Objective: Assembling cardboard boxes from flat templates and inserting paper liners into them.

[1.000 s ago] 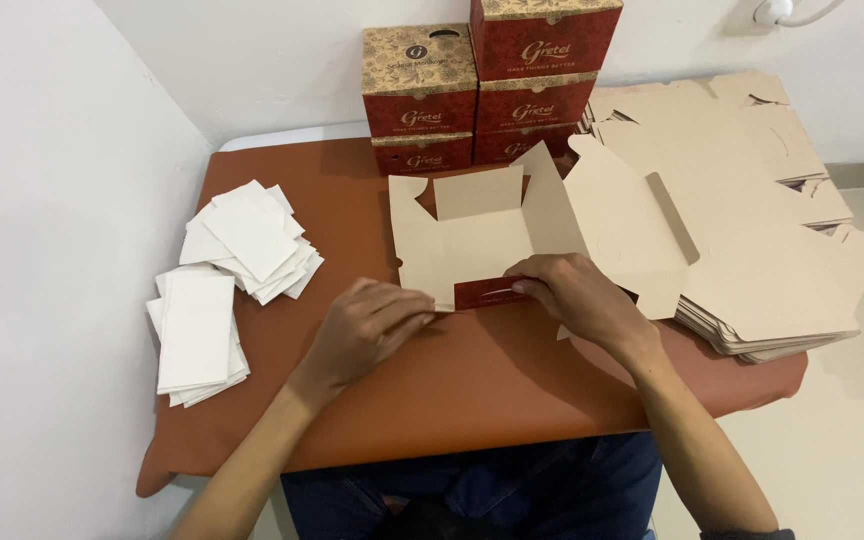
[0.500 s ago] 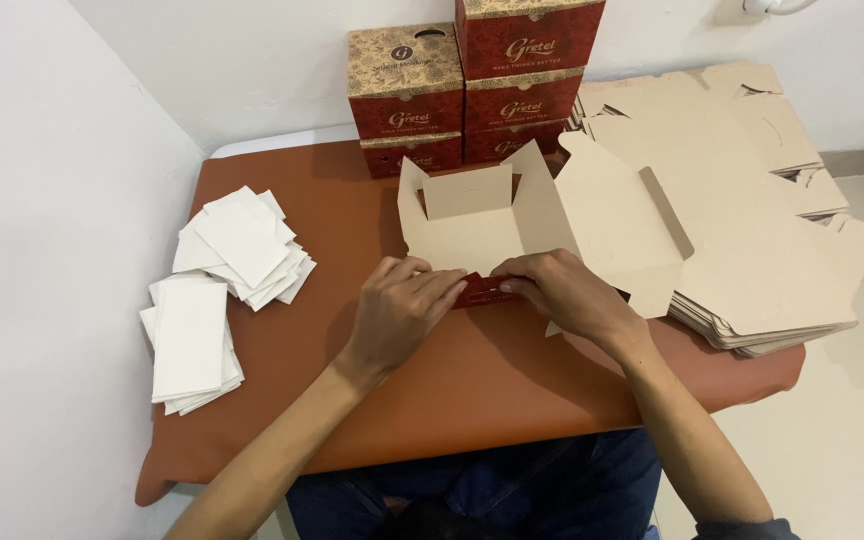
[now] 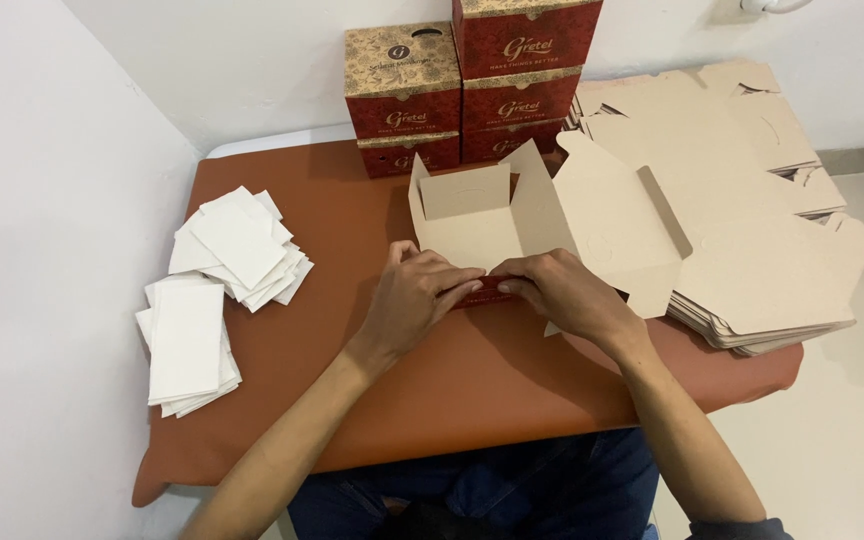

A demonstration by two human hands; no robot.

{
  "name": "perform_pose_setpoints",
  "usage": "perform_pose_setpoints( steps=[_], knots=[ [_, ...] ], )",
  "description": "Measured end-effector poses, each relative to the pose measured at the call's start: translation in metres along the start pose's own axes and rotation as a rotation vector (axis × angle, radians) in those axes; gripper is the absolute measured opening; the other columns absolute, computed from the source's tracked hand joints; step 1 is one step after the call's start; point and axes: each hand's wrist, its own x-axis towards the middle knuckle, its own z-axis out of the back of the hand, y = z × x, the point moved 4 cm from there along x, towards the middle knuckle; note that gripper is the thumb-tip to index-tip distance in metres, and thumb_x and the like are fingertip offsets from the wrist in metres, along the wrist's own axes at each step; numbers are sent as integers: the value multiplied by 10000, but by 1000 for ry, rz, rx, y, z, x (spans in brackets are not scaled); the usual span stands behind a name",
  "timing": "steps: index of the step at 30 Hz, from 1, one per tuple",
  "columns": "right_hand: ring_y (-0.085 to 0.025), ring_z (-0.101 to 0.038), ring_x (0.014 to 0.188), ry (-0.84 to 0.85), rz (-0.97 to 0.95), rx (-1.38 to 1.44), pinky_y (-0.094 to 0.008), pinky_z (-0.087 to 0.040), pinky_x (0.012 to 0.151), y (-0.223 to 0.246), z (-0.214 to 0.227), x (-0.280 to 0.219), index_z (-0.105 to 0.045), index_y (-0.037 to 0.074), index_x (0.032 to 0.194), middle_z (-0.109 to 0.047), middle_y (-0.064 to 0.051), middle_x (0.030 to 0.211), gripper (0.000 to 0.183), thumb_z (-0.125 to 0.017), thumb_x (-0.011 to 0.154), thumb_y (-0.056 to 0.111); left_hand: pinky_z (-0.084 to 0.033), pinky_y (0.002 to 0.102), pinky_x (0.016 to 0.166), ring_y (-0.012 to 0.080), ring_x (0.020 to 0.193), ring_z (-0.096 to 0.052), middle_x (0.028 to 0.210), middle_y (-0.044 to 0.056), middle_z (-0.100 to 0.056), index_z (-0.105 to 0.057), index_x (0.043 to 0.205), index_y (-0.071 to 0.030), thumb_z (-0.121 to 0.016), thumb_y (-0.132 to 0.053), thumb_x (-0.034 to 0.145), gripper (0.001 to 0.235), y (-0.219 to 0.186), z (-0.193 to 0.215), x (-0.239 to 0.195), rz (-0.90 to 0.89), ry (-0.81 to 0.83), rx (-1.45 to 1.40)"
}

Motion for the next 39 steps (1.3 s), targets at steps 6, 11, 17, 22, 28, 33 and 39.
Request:
perform_pose_setpoints(
  steps=[6,11,17,22,28,33,39],
  knots=[
    [-401,-810,1045,12,0,17,-527,-638,915,5,2,2,-815,74,1159,-842,-213,1052,216,-633,1046,104,-359,383,969,131,802,-745,781,-5,-804,-812,1073,-224,-783,-272,1014,82,13,-4,-1,-118,-17,26],
    [-456,-759,1156,44,23,118,-623,-593,1002,15,8,0,-690,64,1338,-818,-244,1168,292,-583,1073,126,-368,373,910,162,710,-728,726,36,-781,-814,1057,-192,-814,-267,977,110,18,13,-7,-144,19,-39],
    [-513,-673,1277,174,85,-67,-660,-567,1035,20,32,-10,-663,80,1348,-745,-277,1309,477,-475,974,-148,-347,354,899,150,609,-657,638,43,-725,-828,1029,-202,-832,-279,961,103,34,32,-12,-122,66,-36],
    [-512,-559,1410,325,109,-164,-660,-524,1103,13,22,-9,-596,142,1445,-598,-252,1529,741,-499,836,-268,-349,356,902,169,590,-642,620,63,-714,-829,1026,-204,-840,-271,938,110,37,44,-13,-101,85,-36],
    [-393,-795,1121,63,77,-81,-543,-646,932,10,10,9,-748,100,954,-837,-155,1050,128,-833,866,63,-343,362,899,157,579,-635,648,67,-738,-830,1016,-213,-859,-303,916,138,43,38,-13,-101,132,-54],
    [-333,-836,928,-112,-19,-85,-432,-690,761,-1,-2,18,-743,127,1006,-837,-148,917,162,-840,922,226,-340,353,896,155,601,-645,692,61,-761,-814,1003,-193,-869,-285,902,147,40,35,-15,-114,117,-46],
    [-349,-834,872,-124,30,-282,-476,-675,778,15,-10,18,-691,104,1126,-829,-190,899,205,-777,965,196,-334,379,905,171,650,-692,747,64,-789,-807,1026,-190,-858,-259,906,147,41,30,-13,-127,137,-53]
  ],
)
